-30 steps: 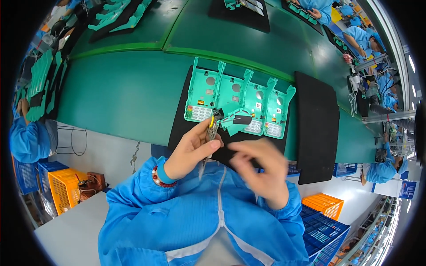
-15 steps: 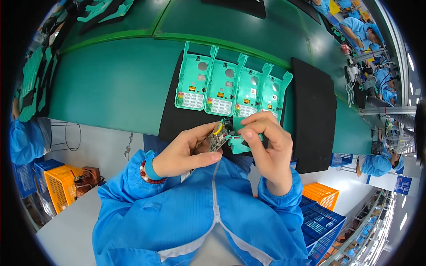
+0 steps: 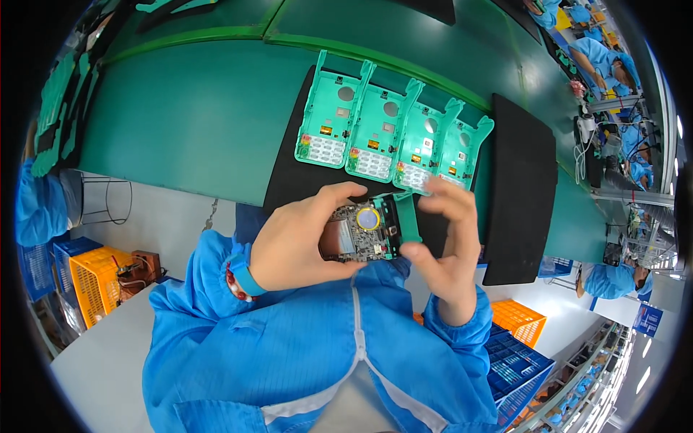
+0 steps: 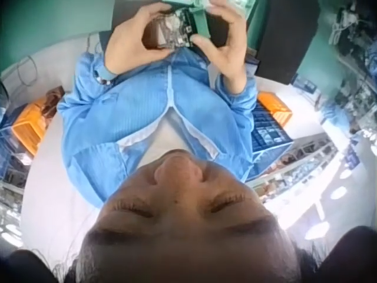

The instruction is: The person assembles electronic components into handheld device housings by hand, taking circuit boards and electronic connectors from foam trays and plastic bins and inserting them into the housings.

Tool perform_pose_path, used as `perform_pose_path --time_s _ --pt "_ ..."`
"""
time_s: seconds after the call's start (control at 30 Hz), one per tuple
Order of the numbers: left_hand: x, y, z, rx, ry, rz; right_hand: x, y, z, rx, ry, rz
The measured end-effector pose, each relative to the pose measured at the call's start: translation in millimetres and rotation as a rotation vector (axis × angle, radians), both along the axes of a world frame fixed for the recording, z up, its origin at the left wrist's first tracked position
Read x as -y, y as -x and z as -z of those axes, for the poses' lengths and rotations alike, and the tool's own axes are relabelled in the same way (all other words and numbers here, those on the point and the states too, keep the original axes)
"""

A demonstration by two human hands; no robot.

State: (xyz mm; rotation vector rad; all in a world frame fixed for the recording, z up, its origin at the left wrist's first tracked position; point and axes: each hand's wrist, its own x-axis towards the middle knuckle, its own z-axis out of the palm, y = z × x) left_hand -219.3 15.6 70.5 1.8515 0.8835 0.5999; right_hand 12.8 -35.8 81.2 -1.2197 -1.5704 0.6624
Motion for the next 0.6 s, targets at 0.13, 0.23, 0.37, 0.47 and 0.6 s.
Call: perform_pose_path --time_s 0.13,0.23,0.37,0.47,0.6 --pt "3 -1 -2 -0.203 -0.609 0.03 -11 0 3 0.019 0.132 -0.271" --pt "7 8 16 -0.118 -0.996 -0.002 -6 3 14 -0.06 -0.02 -0.337" --pt "-1 10 26 -0.097 -1.097 -0.021 -17 1 27 0.015 -0.167 -0.404" --pt "-6 11 28 -0.045 -0.789 0.04 -24 1 20 0.035 -0.102 -0.403" --pt "-9 16 9 0.735 0.767 0.195 -23 11 -1 0.293 -0.163 -0.348"
